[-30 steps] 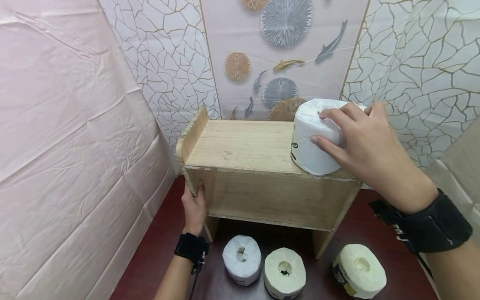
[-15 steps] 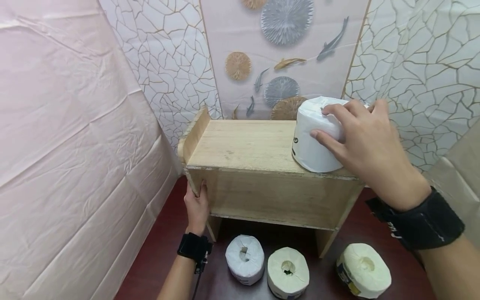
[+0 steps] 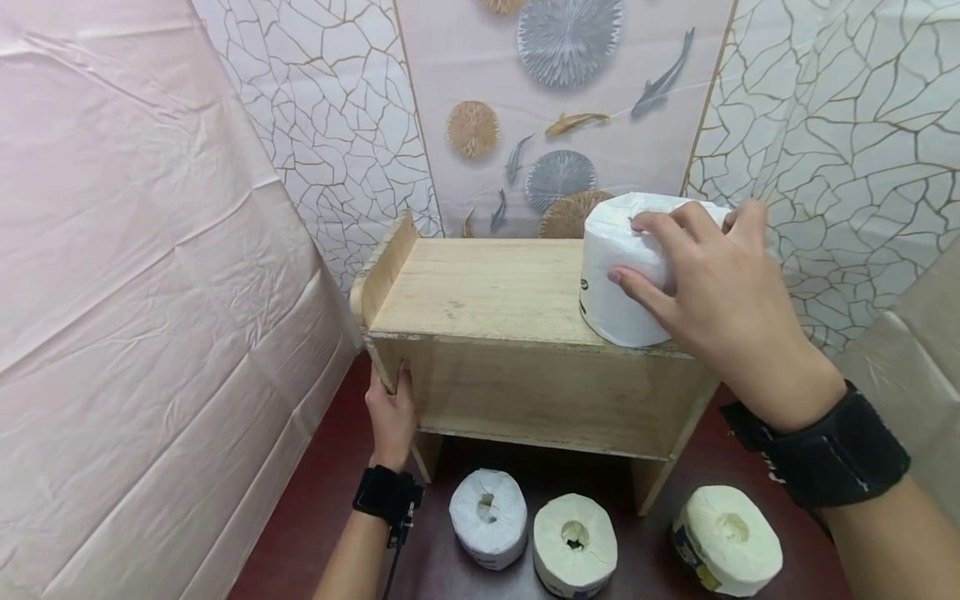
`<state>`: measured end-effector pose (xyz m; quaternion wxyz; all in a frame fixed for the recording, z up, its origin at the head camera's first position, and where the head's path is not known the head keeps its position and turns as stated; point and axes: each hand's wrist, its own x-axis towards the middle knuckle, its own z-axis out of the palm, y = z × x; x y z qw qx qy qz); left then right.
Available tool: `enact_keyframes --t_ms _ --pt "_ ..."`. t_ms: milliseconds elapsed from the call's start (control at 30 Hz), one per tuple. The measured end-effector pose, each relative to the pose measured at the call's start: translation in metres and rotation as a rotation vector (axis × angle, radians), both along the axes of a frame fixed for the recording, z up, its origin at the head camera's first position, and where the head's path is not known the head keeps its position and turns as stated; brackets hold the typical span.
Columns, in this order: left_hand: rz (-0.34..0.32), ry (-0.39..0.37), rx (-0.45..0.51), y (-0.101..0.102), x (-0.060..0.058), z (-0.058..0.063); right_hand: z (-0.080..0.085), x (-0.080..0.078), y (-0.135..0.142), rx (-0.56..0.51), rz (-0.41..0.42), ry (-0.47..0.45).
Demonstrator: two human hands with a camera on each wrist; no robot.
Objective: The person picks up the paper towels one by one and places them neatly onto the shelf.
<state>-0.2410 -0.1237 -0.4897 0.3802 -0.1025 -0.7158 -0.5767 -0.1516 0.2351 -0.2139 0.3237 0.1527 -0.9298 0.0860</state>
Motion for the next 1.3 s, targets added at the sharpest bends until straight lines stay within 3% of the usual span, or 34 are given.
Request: enact_keyframes --t_ms 233,500,700,800,967,1300 --pt "0.023 -0.004 0.006 0.003 0.0 0.002 0.005 0.005 0.008 -0.012 -0.029 -0.062" --pt "0.032 -0.007 0.005 0.005 0.009 0.016 0.008 0.008 0.026 -0.06 0.029 -0.02" --pt "0.027 -0.013 0.022 0.007 0.016 0.022 0.009 0.008 0.046 -0.046 0.127 0.025" --pt "0.015 -0.034 0.032 0.009 0.016 0.021 0.009 0.009 0.054 -0.074 0.189 0.0" --pt "0.012 -0.051 0.038 0.008 0.006 0.01 0.003 0.009 0.064 -0.121 0.277 -0.045" --pt "0.005 -0.021 0.012 0.002 0.001 0.0 -0.008 0.0 0.076 -0.141 0.416 -0.025"
